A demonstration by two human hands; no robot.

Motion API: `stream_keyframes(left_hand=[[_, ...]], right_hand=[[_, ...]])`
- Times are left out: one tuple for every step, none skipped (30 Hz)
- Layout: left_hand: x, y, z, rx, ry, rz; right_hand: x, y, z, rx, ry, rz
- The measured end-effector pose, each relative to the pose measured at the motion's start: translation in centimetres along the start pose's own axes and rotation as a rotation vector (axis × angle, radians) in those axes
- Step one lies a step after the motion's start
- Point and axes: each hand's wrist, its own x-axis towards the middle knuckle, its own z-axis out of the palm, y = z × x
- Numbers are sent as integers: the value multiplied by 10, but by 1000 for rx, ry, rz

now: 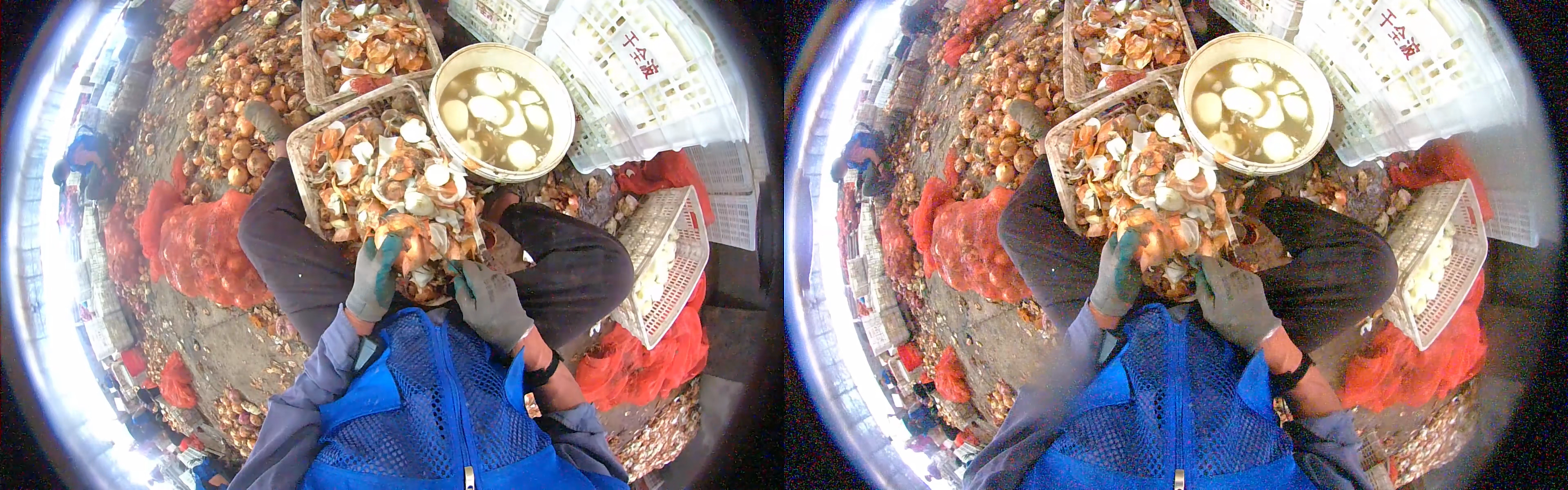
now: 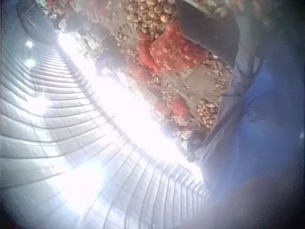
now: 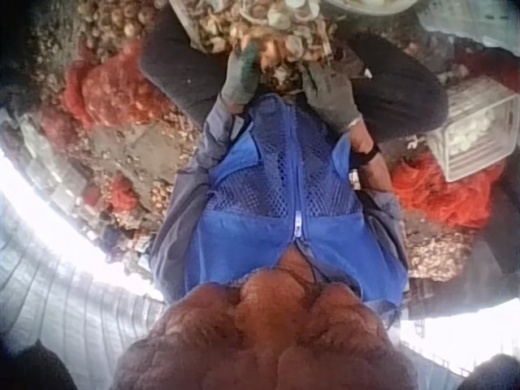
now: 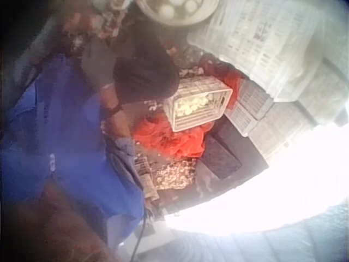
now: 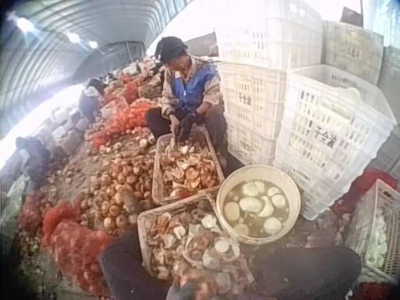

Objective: Peeling and trimming onions in a processing facility.

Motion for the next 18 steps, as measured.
stream_keyframes(left_hand=[[0, 0, -8, 397, -54, 120], [1, 4, -11, 796, -106, 241], [0, 7, -10, 796, -107, 240], [-1, 10, -8, 521, -94, 58], [-1, 14, -5, 242, -78, -120], [0, 11, 0, 241, -77, -119], [1, 8, 8, -252, -56, -253], [2, 6, 11, -745, -32, -380], [2, 3, 10, -744, -32, -379], [3, -1, 8, -793, -55, -380], [3, -3, 8, -843, -78, -381], [3, -4, 7, -844, -77, -381], [3, -5, 7, -833, -32, -401], [5, -2, 7, -821, 8, -423], [7, 2, 5, -819, 7, -424], [10, 6, 2, -424, 24, -405], [11, 10, -1, -33, 42, -378], [11, 9, -3, -35, 42, -381]], right_hand=[[-3, 6, 5, -92, 43, -112], [-2, 8, 6, -183, 86, -224], [-2, 8, 7, -183, 86, -224], [1, 6, 7, -69, -53, -55], [4, 4, 7, 45, -192, 112], [4, 4, 8, 44, -193, 111], [5, 4, 10, -20, -176, 85], [5, 3, 11, -82, -157, 60], [8, 3, 11, -82, -157, 59], [11, 2, 10, -112, -141, 32], [12, 2, 10, -144, -126, 4], [11, 4, 11, -144, -127, 4], [10, 7, 13, -194, -61, -64], [9, 10, 17, -244, 8, -127], [7, 15, 22, -244, 10, -126], [3, 20, 28, -204, -35, -98], [3, 21, 29, -164, -84, -71], [2, 20, 30, -165, -87, -70]])
